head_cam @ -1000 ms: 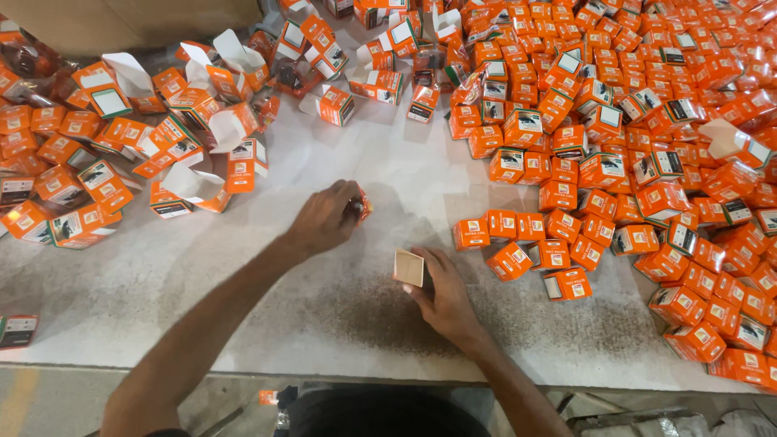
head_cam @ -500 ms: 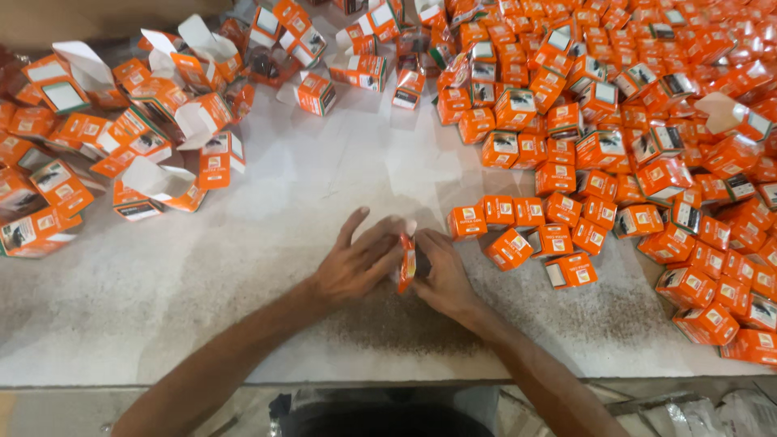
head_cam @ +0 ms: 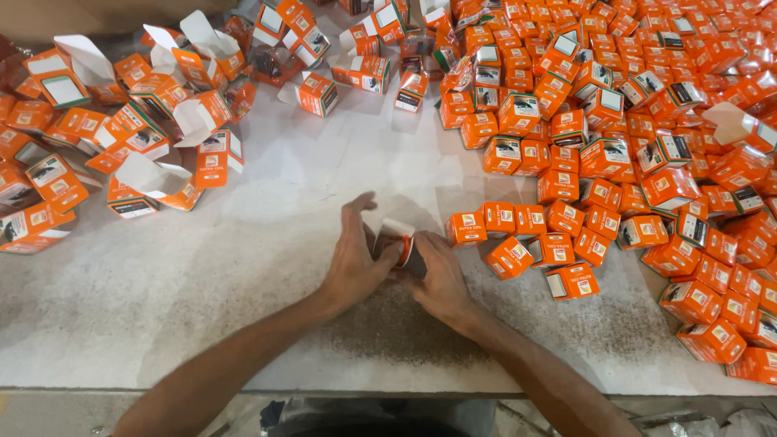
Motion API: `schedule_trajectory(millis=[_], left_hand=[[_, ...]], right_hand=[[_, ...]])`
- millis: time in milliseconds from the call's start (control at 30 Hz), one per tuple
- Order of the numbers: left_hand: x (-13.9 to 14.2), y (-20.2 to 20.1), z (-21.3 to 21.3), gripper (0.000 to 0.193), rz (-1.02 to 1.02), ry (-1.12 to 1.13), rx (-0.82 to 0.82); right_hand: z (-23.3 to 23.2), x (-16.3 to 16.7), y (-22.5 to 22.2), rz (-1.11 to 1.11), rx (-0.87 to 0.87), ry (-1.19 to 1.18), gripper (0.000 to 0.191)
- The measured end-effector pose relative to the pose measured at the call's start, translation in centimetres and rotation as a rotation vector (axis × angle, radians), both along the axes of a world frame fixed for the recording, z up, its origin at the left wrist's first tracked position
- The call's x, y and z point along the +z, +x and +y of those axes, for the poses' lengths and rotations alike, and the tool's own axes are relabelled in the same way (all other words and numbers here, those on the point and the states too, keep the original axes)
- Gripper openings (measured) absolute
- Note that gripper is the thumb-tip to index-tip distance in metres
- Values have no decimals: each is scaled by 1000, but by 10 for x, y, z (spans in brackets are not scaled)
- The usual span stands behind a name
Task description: The person picks a plastic-wrapped product packet from a pile on the table, places it into a small orange carton, and folds the carton flaps closed, setting the packed box aside. They repeat this packing cycle one box at a time across the table.
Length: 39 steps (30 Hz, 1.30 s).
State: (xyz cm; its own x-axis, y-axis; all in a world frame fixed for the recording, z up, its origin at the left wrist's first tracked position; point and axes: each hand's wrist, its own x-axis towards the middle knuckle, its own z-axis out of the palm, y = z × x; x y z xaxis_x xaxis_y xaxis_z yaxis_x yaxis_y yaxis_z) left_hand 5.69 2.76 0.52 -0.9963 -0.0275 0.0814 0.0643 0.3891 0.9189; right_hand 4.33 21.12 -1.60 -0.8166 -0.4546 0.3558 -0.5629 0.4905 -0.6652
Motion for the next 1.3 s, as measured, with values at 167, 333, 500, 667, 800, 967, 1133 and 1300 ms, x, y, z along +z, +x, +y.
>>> schedule_trajectory(millis=[167, 333, 500, 667, 800, 967, 1133, 1300], left_hand=[[-12, -14, -6, 22, -269, 234, -73], [-30, -18, -1, 15, -57, 268, -114], [-30, -25, -35, 22, -304, 509, -369], [-40, -39, -42, 11, -270, 506, -438], [-41, -29, -24, 17, -75, 314, -281], [-22, -4, -27, 33, 429, -40, -336], [-14, 0, -37, 41, 659, -254, -452], [-20, -1, -35, 29, 613, -218, -411]], right_hand=[[5, -8, 6, -163, -28, -241, 65], [5, -9, 3, 100, -34, -5, 65], [7, 1, 5, 253, 22, 114, 62], [6, 8, 8, 274, 50, 135, 57], [4, 6, 8, 210, 38, 72, 45], [10, -12, 6, 118, 4, 37, 47], [15, -33, 2, -6, -68, -10, 57], [14, -35, 3, -71, -41, -38, 57]])
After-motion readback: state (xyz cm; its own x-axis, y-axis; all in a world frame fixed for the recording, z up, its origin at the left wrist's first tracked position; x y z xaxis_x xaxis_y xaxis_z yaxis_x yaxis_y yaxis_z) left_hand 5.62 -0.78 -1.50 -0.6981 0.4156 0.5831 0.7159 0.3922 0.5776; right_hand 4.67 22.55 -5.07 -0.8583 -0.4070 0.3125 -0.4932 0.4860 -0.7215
